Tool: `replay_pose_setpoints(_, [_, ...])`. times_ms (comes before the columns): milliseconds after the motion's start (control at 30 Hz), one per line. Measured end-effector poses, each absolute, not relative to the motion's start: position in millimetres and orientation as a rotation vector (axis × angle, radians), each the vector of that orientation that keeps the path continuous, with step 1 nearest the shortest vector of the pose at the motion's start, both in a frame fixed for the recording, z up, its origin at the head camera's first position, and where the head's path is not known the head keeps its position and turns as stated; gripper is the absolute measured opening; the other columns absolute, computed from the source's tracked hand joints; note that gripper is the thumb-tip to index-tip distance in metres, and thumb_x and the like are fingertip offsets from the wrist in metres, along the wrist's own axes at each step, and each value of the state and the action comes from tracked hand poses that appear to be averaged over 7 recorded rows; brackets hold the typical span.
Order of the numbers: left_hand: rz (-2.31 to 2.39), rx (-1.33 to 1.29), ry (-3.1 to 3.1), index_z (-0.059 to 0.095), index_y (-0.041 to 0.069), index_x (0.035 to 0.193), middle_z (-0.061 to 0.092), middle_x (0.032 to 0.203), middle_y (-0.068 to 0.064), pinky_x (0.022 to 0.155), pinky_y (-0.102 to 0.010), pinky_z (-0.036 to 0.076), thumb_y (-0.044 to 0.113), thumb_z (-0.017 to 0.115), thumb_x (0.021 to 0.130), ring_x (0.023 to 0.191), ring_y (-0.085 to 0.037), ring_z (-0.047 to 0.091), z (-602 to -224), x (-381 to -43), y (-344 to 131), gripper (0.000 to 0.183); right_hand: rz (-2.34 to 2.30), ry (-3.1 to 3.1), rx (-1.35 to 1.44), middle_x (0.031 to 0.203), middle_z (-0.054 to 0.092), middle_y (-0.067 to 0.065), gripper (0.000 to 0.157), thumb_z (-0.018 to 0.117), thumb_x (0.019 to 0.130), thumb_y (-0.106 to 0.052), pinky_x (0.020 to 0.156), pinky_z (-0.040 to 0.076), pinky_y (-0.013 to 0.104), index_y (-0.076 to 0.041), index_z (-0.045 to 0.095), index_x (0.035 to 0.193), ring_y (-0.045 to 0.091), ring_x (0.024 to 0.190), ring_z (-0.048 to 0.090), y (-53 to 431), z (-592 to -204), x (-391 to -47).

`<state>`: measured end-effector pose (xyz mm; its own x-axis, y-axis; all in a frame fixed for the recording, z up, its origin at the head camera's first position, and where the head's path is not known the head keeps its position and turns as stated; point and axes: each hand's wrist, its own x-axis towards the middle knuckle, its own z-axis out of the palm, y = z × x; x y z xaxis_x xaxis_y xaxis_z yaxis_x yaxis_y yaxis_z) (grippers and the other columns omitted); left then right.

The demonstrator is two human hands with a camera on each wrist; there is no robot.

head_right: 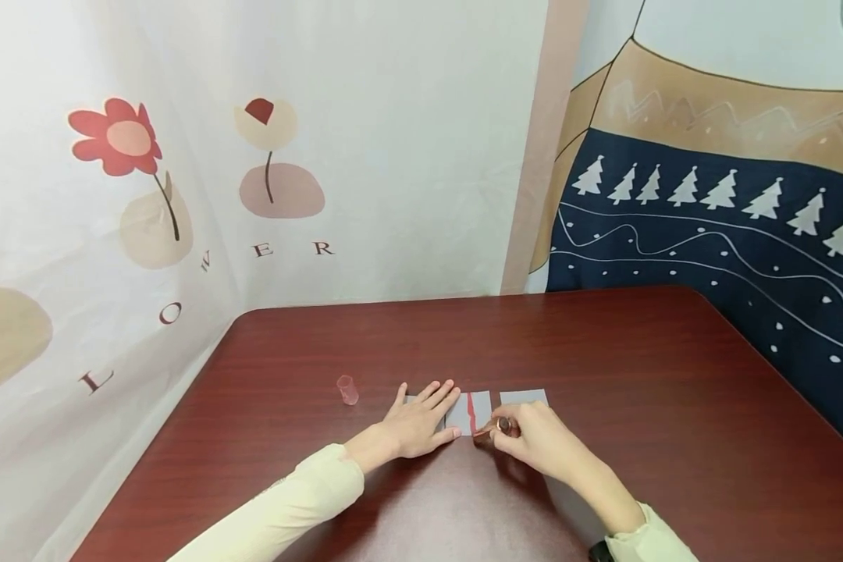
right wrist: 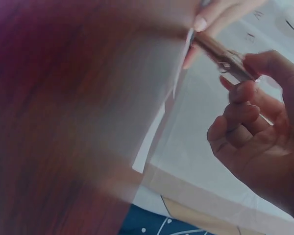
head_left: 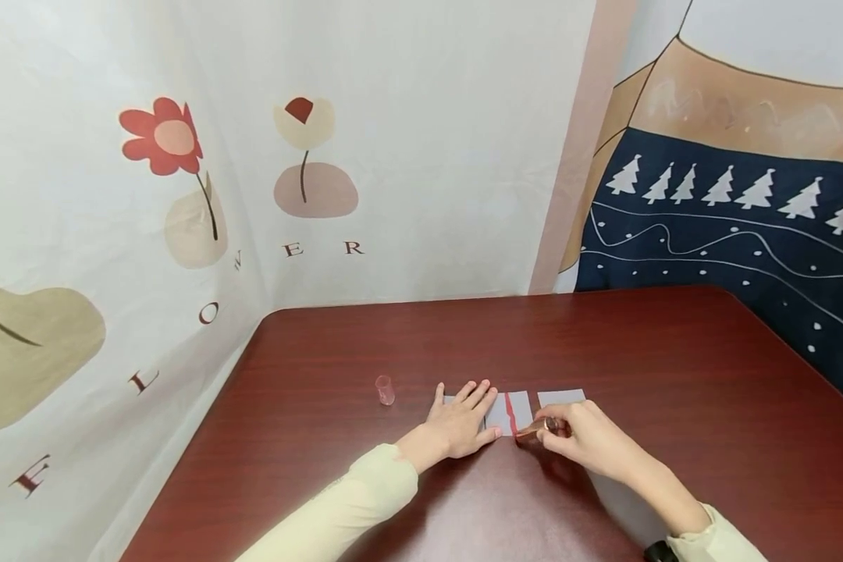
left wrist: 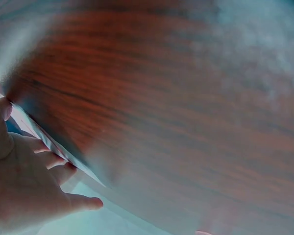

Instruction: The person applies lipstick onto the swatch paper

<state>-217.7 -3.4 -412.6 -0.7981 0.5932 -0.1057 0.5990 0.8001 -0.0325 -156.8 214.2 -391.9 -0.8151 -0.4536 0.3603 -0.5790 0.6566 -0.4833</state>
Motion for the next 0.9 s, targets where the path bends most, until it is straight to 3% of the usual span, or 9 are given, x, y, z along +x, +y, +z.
replay_pose_setpoints(167, [-0.085, 0.953, 2.877, 0.025, 0.023, 0.149, 0.019, 0.153, 0.006, 0.105, -0.057, 0.014, 0.055, 0.038, 0.094, 0.139, -0.013, 0.018, -411.3, -216.4, -2.1, 0.065, 0.918, -2.648, 0.764, 0.058, 0.043, -0.018, 0.007, 0.064, 0.085, -0.01, 0.046, 0.034, 0.018, -0.012, 0.068, 0.091, -0.003, 0.051, 0.037, 225.4, -388.9, -150.3])
replay_pose_setpoints(433, [-0.045, 0.93, 2.851, 0.027, 0.018, 0.148, 0.022, 0.153, 0.002, 0.105, -0.059, 0.012, 0.051, 0.044, 0.093, 0.138, -0.016, 0.02, -406.9, -218.2, 3.3, 0.067, 0.88, -2.695, 0.653, 0.062, 0.044, -0.016, 0.013, 0.066, 0.087, -0.018, 0.047, 0.035, 0.019, -0.009, 0.067, 0.097, -0.001, 0.052, 0.038, 250.4, -386.2, -142.7])
replay_pose_setpoints(633, [0.101, 0.93, 2.87, 0.035, 0.012, 0.142, 0.033, 0.148, -0.001, 0.103, -0.058, 0.018, 0.045, 0.049, 0.089, 0.135, -0.018, 0.029, -408.8, -224.4, 8.7, 0.064, 0.824, -2.7, 0.544, 0.062, 0.043, -0.014, 0.017, 0.066, 0.086, -0.017, 0.047, 0.034, 0.02, -0.006, 0.066, 0.1, 0.0, 0.052, 0.038, 268.4, -383.3, -134.5])
replay_pose_setpoints(767, [0.197, 1.011, 2.988, 0.044, 0.009, 0.129, 0.053, 0.129, -0.004, 0.097, -0.05, 0.031, 0.035, 0.05, 0.088, 0.12, -0.019, 0.047, -409.0, -228.6, 9.4, 0.049, 0.812, -2.701, 0.469, 0.062, 0.044, -0.014, 0.019, 0.067, 0.086, -0.017, 0.046, 0.034, 0.02, -0.004, 0.066, 0.101, 0.001, 0.052, 0.038, 273.9, -383.0, -129.5])
replay_pose_setpoints(900, [0.213, 1.163, 3.165, 0.055, 0.01, 0.111, 0.064, 0.1, 0.0, 0.079, -0.037, 0.037, 0.028, 0.05, 0.089, 0.096, -0.018, 0.058, -404.2, -230.2, 14.6, 0.028, 0.793, -2.691, 0.4, 0.06, 0.044, -0.013, 0.019, 0.066, 0.087, -0.017, 0.047, 0.035, 0.021, -0.005, 0.066, 0.101, 0.001, 0.052, 0.04, 277.8, -382.4, -127.3])
